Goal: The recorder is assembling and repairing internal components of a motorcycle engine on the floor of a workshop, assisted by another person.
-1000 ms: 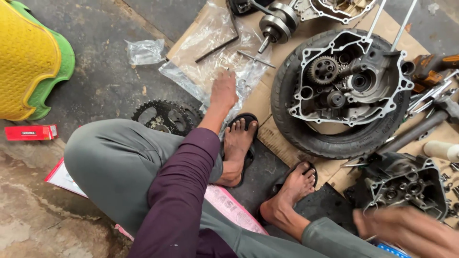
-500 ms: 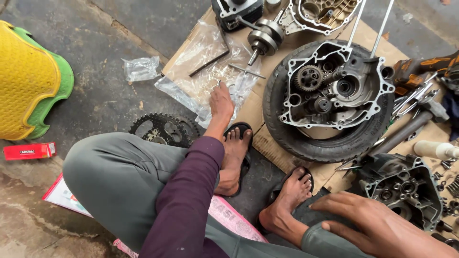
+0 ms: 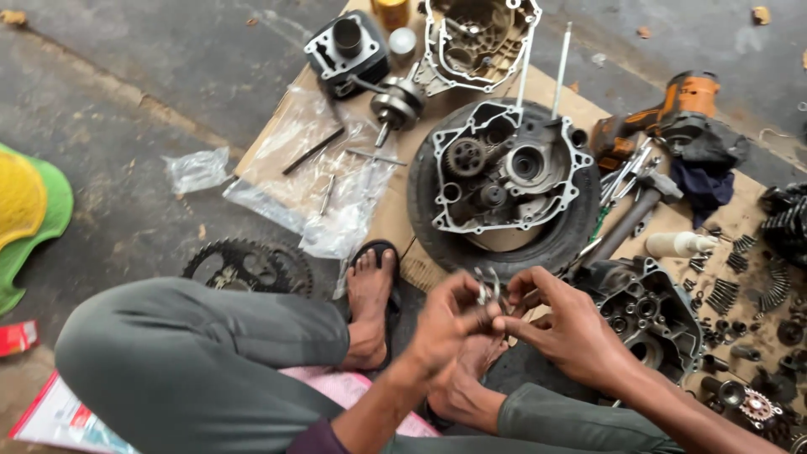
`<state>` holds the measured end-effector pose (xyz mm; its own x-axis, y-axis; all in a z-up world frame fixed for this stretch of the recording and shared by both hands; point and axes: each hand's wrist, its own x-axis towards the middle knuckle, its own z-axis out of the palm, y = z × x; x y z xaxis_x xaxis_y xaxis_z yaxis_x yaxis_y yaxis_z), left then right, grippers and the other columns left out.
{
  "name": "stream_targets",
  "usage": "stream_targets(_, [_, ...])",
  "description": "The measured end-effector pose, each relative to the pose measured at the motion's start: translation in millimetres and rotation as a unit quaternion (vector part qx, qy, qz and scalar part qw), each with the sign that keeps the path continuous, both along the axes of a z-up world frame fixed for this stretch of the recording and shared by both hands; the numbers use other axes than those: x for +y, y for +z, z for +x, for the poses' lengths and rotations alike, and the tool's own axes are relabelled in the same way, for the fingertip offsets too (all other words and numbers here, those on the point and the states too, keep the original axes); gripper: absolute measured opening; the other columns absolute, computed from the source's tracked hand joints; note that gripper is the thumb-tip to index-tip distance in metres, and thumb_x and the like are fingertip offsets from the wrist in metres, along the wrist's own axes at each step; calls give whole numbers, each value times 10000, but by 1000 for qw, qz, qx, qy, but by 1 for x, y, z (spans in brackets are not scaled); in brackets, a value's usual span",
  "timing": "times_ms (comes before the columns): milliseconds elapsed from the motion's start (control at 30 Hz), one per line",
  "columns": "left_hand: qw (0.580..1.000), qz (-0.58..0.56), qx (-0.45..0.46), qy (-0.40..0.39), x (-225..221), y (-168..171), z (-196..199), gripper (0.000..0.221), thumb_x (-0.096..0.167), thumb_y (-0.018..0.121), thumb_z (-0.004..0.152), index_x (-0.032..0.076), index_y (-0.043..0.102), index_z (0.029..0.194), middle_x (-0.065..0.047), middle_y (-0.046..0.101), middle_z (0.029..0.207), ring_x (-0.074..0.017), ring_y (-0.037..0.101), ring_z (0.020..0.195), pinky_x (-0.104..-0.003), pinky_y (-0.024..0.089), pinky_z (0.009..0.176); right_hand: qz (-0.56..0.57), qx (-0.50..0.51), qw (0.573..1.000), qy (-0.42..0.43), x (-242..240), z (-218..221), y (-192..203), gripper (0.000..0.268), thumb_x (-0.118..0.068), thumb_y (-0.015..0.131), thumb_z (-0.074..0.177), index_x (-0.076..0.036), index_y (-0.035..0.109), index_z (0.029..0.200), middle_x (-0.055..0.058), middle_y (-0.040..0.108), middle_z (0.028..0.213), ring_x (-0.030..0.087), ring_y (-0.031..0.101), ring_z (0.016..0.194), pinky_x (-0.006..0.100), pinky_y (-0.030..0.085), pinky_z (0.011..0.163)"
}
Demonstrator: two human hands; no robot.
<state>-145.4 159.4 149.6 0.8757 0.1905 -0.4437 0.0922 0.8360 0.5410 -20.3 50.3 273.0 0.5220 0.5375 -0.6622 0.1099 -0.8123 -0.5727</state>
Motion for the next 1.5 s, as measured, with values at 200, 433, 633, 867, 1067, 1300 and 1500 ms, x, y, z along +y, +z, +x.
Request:
stream_targets(200, [999, -16, -8, -33, -20, -18, 11, 206, 18, 799, 909, -7, 626, 1018, -79, 693, 952, -125, 668, 854, -276, 588, 732, 21, -55, 998, -4, -13, 12, -18, 512, -204, 882, 710, -92, 673, 1164, 43, 738, 1007, 150, 750, 887, 316, 649, 737])
stream_targets(433, [989, -6, 125, -85, -18, -14, 38, 337, 28, 834, 816, -7, 674, 1110, -72, 731, 963, -129, 695, 874, -256, 577, 788, 16, 78, 986, -147, -34, 30, -70, 474, -21, 799, 739, -85, 694, 1197, 54, 722, 1055, 163, 781, 937, 318, 634, 797])
stream_targets(633, [973, 37, 220, -49, -4, -38, 54, 441, 24, 793, 772, 41, 656, 1191, -62, 765, 972, -120, 731, 886, -258, 606, 794, 43, 223, 955, -191, -20, 60, -130, 418, -20, 814, 782, -66, 711, 1185, 41, 764, 1064, 130, 743, 1009, 298, 595, 898])
stream_targets(867, [974, 63, 214, -19, 16, -56, 54, 273, 12, 779, 867, -48, 680, 1114, -106, 763, 895, -122, 710, 742, -240, 572, 683, 85, 384, 871, -295, -15, 72, -152, 375, -60, 736, 864, -15, 671, 1230, 70, 736, 1071, 135, 685, 994, 298, 552, 864])
stream_targets(1067, [955, 137, 251, -76, 22, -43, 55, 257, 37, 848, 800, -45, 664, 961, -91, 766, 777, -91, 720, 613, -215, 563, 522, 94, 415, 845, -323, -21, 66, -157, 402, -42, 730, 856, -17, 654, 1250, 70, 731, 1067, 140, 682, 945, 307, 558, 784])
stream_targets(1300, [934, 263, 213, -118, 28, -32, 56, 277, 115, 893, 767, -15, 694, 909, -48, 756, 650, -40, 682, 552, -190, 484, 483, 112, 435, 832, -324, -24, 63, -161, 396, -8, 738, 854, 16, 648, 1239, 89, 716, 1012, 148, 677, 897, 305, 564, 762])
stream_targets(1500, [902, 359, 195, -140, 29, -33, 55, 325, 182, 930, 745, -3, 696, 873, -32, 709, 588, -30, 659, 515, -197, 453, 468, 116, 433, 834, -321, -26, 63, -164, 384, 32, 734, 832, 22, 656, 1208, 82, 717, 1037, 147, 677, 906, 306, 578, 770])
